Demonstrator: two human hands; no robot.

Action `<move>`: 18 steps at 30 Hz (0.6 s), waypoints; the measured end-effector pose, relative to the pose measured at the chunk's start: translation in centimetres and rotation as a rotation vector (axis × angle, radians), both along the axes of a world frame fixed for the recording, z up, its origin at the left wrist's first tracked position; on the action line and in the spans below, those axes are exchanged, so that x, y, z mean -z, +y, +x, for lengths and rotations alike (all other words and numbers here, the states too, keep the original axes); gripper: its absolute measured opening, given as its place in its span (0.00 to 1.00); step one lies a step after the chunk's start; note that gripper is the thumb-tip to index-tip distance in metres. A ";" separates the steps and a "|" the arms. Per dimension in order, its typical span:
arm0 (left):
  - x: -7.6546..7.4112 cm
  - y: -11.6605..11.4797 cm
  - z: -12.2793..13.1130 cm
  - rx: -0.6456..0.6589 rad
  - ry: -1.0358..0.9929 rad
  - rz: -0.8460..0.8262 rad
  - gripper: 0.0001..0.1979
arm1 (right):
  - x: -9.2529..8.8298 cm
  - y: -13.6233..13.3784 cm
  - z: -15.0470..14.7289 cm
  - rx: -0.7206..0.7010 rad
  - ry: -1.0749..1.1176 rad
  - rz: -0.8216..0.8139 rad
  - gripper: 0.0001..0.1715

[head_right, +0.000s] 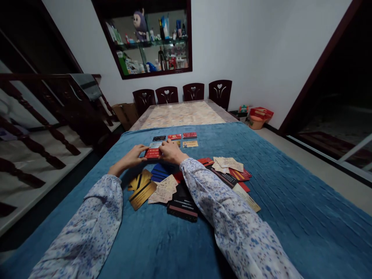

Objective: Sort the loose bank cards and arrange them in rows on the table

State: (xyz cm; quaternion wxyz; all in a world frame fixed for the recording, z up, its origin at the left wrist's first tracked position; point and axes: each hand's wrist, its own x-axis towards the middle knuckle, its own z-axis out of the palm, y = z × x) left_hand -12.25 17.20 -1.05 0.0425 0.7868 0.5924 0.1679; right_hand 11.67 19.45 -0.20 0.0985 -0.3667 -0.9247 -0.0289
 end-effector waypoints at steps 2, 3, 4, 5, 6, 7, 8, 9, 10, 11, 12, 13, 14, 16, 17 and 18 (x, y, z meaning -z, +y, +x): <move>0.2 0.2 -0.5 -0.005 0.009 -0.014 0.28 | 0.2 0.3 -0.6 0.000 0.008 -0.007 0.20; 0.3 0.4 -0.7 -0.009 0.021 -0.025 0.28 | 0.3 0.4 -0.9 0.001 0.011 -0.011 0.19; 0.4 0.4 -0.8 -0.014 0.034 -0.039 0.28 | 0.4 0.5 -1.1 0.002 0.013 -0.017 0.19; 0.5 0.5 -0.9 -0.018 0.041 -0.050 0.29 | 0.5 0.6 -1.3 0.003 0.011 -0.023 0.19; 0.5 0.6 -1.0 -0.019 0.043 -0.062 0.29 | 0.6 0.7 -1.4 0.003 0.008 -0.031 0.19; 0.6 0.7 -1.0 -0.015 0.038 -0.072 0.29 | 0.7 0.8 -1.6 0.004 0.004 -0.037 0.19; 0.7 0.7 -1.0 -0.010 0.030 -0.079 0.29 | 0.7 0.9 -1.7 0.003 0.000 -0.041 0.19; 0.7 0.7 -1.1 -0.006 0.021 -0.082 0.29 | 0.7 0.9 -1.7 0.003 -0.003 -0.044 0.19; 0.8 0.8 -1.1 -0.005 0.011 -0.082 0.28 | 0.8 1.0 -1.7 0.002 -0.005 -0.046 0.18; 0.9 0.8 -1.0 -0.006 0.001 -0.080 0.28 | 0.8 1.0 -1.7 0.002 -0.006 -0.046 0.18; 0.9 0.9 -1.0 -0.010 -0.008 -0.077 0.28 | 0.9 1.1 -1.7 0.003 -0.007 -0.046 0.18; 1.0 1.0 -1.0 -0.015 -0.018 -0.075 0.28 | 0.9 1.1 -1.7 0.004 -0.008 -0.046 0.18; 1.0 1.0 -1.0 -0.016 -0.030 -0.074 0.28 | 0.9 1.2 -1.7 0.005 -0.009 -0.046 0.19; 1.2 1.2 -0.9 -0.010 -0.061 -0.076 0.27 | 1.0 1.4 -1.6 0.007 -0.011 -0.049 0.20; 1.3 1.3 -0.9 -0.005 -0.077 -0.079 0.27 | 1.1 1.4 -1.6 0.006 -0.012 -0.051 0.20; 1.4 1.4 -0.9 -0.001 -0.093 -0.080 0.27 | 1.1 1.5 -1.5 0.004 -0.013 -0.053 0.19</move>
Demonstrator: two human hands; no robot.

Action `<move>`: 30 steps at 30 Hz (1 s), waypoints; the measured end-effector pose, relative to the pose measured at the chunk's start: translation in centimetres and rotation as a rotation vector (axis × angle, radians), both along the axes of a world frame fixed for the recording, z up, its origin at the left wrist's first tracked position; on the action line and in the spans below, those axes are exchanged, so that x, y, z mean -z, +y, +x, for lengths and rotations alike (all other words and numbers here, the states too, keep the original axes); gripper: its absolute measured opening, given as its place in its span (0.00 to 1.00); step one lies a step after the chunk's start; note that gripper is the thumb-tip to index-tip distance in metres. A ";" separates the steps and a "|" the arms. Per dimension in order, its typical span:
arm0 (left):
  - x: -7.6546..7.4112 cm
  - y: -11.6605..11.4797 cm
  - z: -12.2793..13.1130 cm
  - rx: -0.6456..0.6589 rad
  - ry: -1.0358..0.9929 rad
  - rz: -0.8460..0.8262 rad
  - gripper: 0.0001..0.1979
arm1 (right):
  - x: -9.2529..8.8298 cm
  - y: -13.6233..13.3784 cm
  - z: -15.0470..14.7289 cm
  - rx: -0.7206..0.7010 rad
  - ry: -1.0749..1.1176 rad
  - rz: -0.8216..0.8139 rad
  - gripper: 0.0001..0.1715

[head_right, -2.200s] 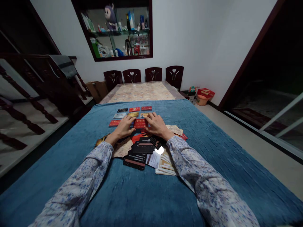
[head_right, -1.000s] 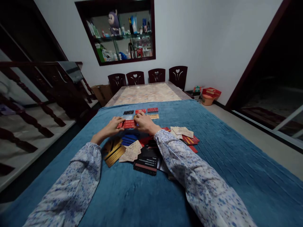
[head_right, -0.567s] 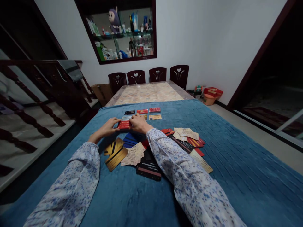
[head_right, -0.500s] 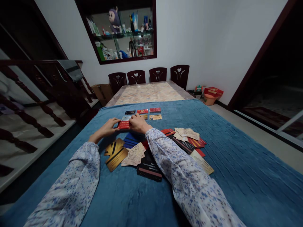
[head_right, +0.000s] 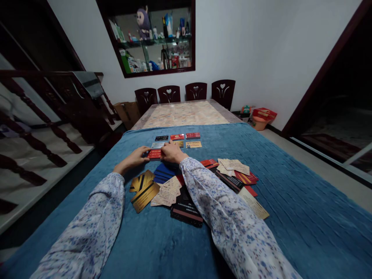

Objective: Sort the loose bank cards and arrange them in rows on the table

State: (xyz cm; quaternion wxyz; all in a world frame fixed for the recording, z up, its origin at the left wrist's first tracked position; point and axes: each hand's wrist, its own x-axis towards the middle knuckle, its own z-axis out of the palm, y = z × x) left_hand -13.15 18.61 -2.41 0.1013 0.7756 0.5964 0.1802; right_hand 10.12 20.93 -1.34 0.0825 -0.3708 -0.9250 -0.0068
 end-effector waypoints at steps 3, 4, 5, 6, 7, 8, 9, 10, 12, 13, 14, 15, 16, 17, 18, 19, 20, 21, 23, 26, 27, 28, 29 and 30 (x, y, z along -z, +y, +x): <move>0.3 0.1 -0.1 0.009 -0.036 -0.003 0.25 | 0.1 0.1 0.0 -0.006 -0.009 -0.010 0.18; 0.3 0.1 -0.1 0.013 -0.043 -0.002 0.25 | 0.1 0.1 0.0 -0.008 -0.013 -0.015 0.19; 0.4 0.1 -0.1 0.013 -0.049 0.000 0.24 | 0.2 0.1 0.0 -0.011 -0.016 -0.021 0.19; 0.5 0.1 -0.1 0.008 -0.051 0.001 0.23 | 0.2 0.1 0.0 -0.013 -0.017 -0.027 0.19; 0.6 0.1 -0.1 0.001 -0.051 0.001 0.22 | 0.3 0.2 0.0 -0.016 -0.016 -0.033 0.19; 0.6 0.0 -0.1 -0.007 -0.050 0.000 0.21 | 0.4 0.2 0.0 -0.016 -0.014 -0.037 0.19; 0.6 0.0 -0.1 -0.014 -0.049 -0.003 0.20 | 0.4 0.3 -0.1 -0.016 -0.013 -0.041 0.19; 0.7 0.0 -0.1 -0.017 -0.047 -0.007 0.19 | 0.5 0.4 -0.1 -0.015 -0.010 -0.043 0.19; 0.7 0.0 0.0 -0.014 -0.046 -0.015 0.17 | 0.6 0.5 -0.2 -0.015 -0.006 -0.048 0.19; 0.7 0.0 0.0 -0.008 -0.050 -0.019 0.17 | 0.6 0.6 -0.2 -0.015 -0.005 -0.053 0.19; 0.6 0.0 -0.1 -0.006 -0.053 -0.022 0.17 | 0.6 0.6 -0.2 -0.015 -0.004 -0.057 0.18; 0.7 0.0 -0.1 -0.005 -0.057 -0.026 0.18 | 0.6 0.7 -0.3 -0.015 -0.004 -0.061 0.18; 0.7 0.0 -0.1 -0.006 -0.063 -0.028 0.18 | 0.6 0.7 -0.3 -0.015 -0.005 -0.064 0.18; 0.7 0.1 -0.2 -0.009 -0.068 -0.029 0.20 | 0.6 0.7 -0.3 -0.015 -0.007 -0.066 0.18; 0.8 0.1 -0.3 -0.014 -0.074 -0.028 0.21 | 0.6 0.7 -0.3 -0.016 -0.008 -0.067 0.18; 0.8 0.2 -0.3 -0.021 -0.079 -0.024 0.22 | 0.6 0.7 -0.4 -0.017 -0.009 -0.068 0.18; 0.9 0.2 -0.4 -0.026 -0.083 -0.021 0.23 | 0.6 0.7 -0.4 -0.019 -0.009 -0.069 0.18; 1.0 0.2 -0.4 -0.030 -0.085 -0.017 0.23 | 0.6 0.8 -0.4 -0.022 -0.010 -0.070 0.18; 1.1 0.3 -0.4 -0.037 -0.079 -0.019 0.24 | 0.7 0.8 -0.3 -0.027 -0.008 -0.065 0.18; 1.2 0.3 -0.4 -0.034 -0.075 -0.025 0.23 | 0.7 0.7 -0.3 -0.035 -0.012 -0.051 0.19; 1.3 0.3 -0.4 -0.031 -0.080 -0.023 0.23 | 0.7 0.7 -0.3 -0.036 -0.012 -0.048 0.19; 1.3 0.3 -0.5 -0.026 -0.089 -0.020 0.23 | 0.7 0.6 -0.3 -0.036 -0.011 -0.045 0.19; 1.4 0.3 -0.5 -0.022 -0.101 -0.015 0.23 | 0.7 0.6 -0.3 -0.035 -0.008 -0.043 0.19; 1.5 0.4 -0.6 -0.018 -0.112 -0.012 0.23 | 0.6 0.5 -0.3 -0.034 -0.006 -0.041 0.19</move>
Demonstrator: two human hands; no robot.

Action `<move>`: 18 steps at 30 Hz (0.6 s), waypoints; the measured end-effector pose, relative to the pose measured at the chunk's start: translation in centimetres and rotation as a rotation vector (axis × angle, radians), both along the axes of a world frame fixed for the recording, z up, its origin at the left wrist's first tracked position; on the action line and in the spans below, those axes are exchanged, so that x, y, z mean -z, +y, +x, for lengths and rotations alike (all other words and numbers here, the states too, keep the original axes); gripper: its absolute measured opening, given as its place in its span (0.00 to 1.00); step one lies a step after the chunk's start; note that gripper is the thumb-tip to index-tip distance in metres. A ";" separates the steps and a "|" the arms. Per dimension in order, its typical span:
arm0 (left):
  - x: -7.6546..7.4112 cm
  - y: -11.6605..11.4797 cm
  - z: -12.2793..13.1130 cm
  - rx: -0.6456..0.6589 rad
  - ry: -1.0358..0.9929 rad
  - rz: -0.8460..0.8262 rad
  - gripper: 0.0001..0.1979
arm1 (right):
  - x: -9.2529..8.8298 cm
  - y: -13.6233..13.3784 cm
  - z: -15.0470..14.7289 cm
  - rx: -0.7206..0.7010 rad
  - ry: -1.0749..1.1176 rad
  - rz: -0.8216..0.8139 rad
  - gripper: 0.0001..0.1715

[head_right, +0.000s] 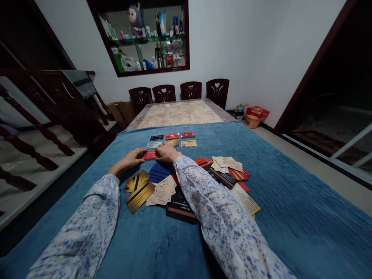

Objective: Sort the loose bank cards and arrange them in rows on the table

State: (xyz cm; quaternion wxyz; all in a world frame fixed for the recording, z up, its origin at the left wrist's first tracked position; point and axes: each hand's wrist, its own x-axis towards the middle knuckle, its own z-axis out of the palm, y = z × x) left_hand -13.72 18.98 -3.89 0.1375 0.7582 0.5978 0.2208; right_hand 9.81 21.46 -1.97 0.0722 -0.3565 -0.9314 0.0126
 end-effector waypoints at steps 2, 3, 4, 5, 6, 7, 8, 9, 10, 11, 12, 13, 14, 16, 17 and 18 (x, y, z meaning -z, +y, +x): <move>0.2 0.1 -0.2 0.011 -0.016 0.003 0.23 | -0.1 -0.1 0.0 -0.003 -0.001 0.006 0.18; 0.3 0.2 -0.2 0.016 -0.020 0.006 0.24 | -0.1 -0.2 0.0 -0.004 -0.006 0.010 0.18; 0.4 0.3 -0.3 0.020 -0.021 0.007 0.24 | -0.2 -0.2 0.0 -0.004 -0.014 0.015 0.18; 0.4 0.4 -0.4 0.021 -0.019 0.009 0.24 | -0.2 -0.3 0.0 -0.002 -0.022 0.020 0.19; 0.5 0.5 -0.4 0.020 -0.017 0.010 0.25 | -0.3 -0.4 0.0 0.002 -0.031 0.024 0.19; 0.5 0.5 -0.5 0.016 -0.016 0.011 0.25 | -0.3 -0.4 0.0 0.006 -0.041 0.026 0.20; 0.5 0.6 -0.5 0.011 -0.014 0.010 0.24 | -0.4 -0.5 0.0 0.010 -0.050 0.027 0.20; 0.5 0.6 -0.5 0.005 -0.012 0.006 0.24 | -0.4 -0.6 0.0 0.013 -0.058 0.027 0.20; 0.4 0.6 -0.5 -0.001 -0.011 0.003 0.25 | -0.5 -0.7 0.0 0.016 -0.064 0.026 0.20; 0.4 0.6 -0.4 -0.004 -0.012 0.001 0.25 | -0.6 -0.7 0.0 0.019 -0.067 0.025 0.20; 0.3 0.6 -0.4 -0.006 -0.013 -0.001 0.25 | -0.7 -0.8 0.0 0.022 -0.070 0.024 0.20; 0.2 0.5 -0.4 -0.008 -0.014 -0.003 0.25 | -0.8 -0.9 0.0 0.024 -0.072 0.022 0.20; 0.1 0.4 -0.3 -0.008 -0.014 -0.005 0.26 | -0.8 -0.9 0.0 0.026 -0.074 0.019 0.20; -0.2 0.2 -0.3 -0.011 -0.016 -0.009 0.26 | -1.0 -1.1 0.1 0.026 -0.076 0.013 0.19; -0.3 0.1 -0.3 -0.015 -0.016 -0.011 0.27 | -1.1 -1.1 0.1 0.026 -0.076 0.012 0.19; -0.3 0.0 -0.3 -0.019 -0.016 -0.012 0.27 | -1.2 -1.2 0.2 0.026 -0.076 0.011 0.19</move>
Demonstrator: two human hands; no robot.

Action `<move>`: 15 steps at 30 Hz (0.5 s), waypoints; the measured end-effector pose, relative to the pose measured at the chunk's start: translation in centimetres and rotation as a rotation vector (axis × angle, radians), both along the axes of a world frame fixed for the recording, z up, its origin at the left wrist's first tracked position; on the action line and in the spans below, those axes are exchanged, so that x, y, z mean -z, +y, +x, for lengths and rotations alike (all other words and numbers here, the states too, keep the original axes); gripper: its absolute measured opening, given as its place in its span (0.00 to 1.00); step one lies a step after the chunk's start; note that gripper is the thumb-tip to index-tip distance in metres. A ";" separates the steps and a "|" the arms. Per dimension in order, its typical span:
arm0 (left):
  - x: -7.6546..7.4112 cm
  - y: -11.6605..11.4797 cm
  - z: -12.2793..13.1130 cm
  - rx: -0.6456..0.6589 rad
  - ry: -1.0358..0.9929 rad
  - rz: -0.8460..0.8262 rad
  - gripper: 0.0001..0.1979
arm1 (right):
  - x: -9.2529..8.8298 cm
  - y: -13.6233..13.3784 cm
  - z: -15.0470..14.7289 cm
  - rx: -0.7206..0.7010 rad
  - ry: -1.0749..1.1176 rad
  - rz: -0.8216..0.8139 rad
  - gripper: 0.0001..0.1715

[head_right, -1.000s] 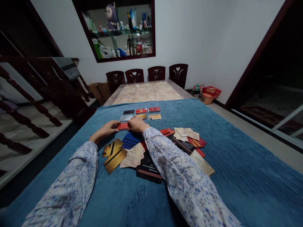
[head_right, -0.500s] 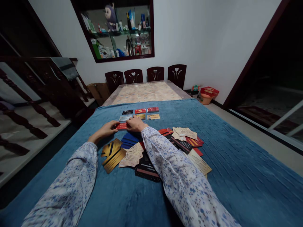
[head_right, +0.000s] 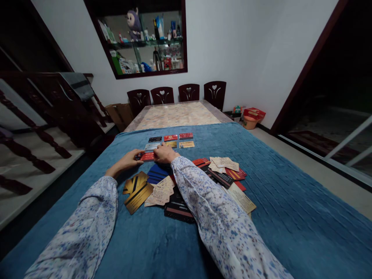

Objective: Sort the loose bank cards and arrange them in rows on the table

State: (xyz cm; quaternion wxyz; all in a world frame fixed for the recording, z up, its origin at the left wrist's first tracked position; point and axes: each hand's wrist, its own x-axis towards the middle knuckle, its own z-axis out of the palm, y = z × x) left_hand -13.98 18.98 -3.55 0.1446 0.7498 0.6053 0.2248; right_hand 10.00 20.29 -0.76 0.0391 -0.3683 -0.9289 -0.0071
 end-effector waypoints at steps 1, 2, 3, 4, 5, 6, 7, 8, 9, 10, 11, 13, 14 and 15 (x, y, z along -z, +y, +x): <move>-0.1 -0.1 0.0 -0.005 0.002 0.000 0.28 | -0.1 0.0 0.1 -0.001 0.002 0.002 0.20; -0.1 -0.1 0.0 -0.010 0.008 0.001 0.28 | -0.2 -0.1 0.1 -0.003 0.005 0.006 0.21; -0.2 -0.1 0.0 -0.015 0.017 0.003 0.29 | -0.3 -0.1 0.2 -0.005 0.008 0.010 0.22; -0.2 -0.1 -0.1 -0.021 0.029 0.007 0.29 | -0.4 -0.1 0.3 -0.006 0.013 0.014 0.23; -0.2 -0.1 -0.1 -0.026 0.043 0.012 0.30 | -0.5 0.0 0.4 -0.005 0.017 0.018 0.24; -0.3 0.0 -0.1 -0.029 0.057 0.019 0.30 | -0.7 0.0 0.6 -0.003 0.021 0.023 0.24; -0.4 0.0 0.0 -0.030 0.070 0.028 0.30 | -0.9 0.0 0.7 -0.001 0.024 0.030 0.23; -0.5 -0.1 0.0 -0.027 0.082 0.037 0.30 | -1.1 0.0 0.9 0.002 0.026 0.037 0.22; -0.6 -0.1 0.1 -0.022 0.093 0.045 0.30 | -1.4 0.0 1.1 0.005 0.027 0.045 0.22; -0.7 -0.1 0.2 -0.016 0.102 0.053 0.30 | -1.7 0.0 1.4 0.007 0.027 0.052 0.21; -0.9 -0.2 0.3 -0.009 0.110 0.065 0.31 | -2.0 -0.1 1.8 0.006 0.026 0.057 0.21; -1.1 -0.3 0.7 0.001 0.126 0.098 0.29 | -2.8 -0.4 2.5 0.010 0.023 0.065 0.20; -1.3 -0.4 0.8 0.007 0.132 0.117 0.28 | -3.1 -0.7 2.9 0.017 0.019 0.069 0.19; -1.4 -0.5 1.1 0.015 0.137 0.136 0.26 | -3.5 -0.9 3.4 0.020 0.015 0.075 0.19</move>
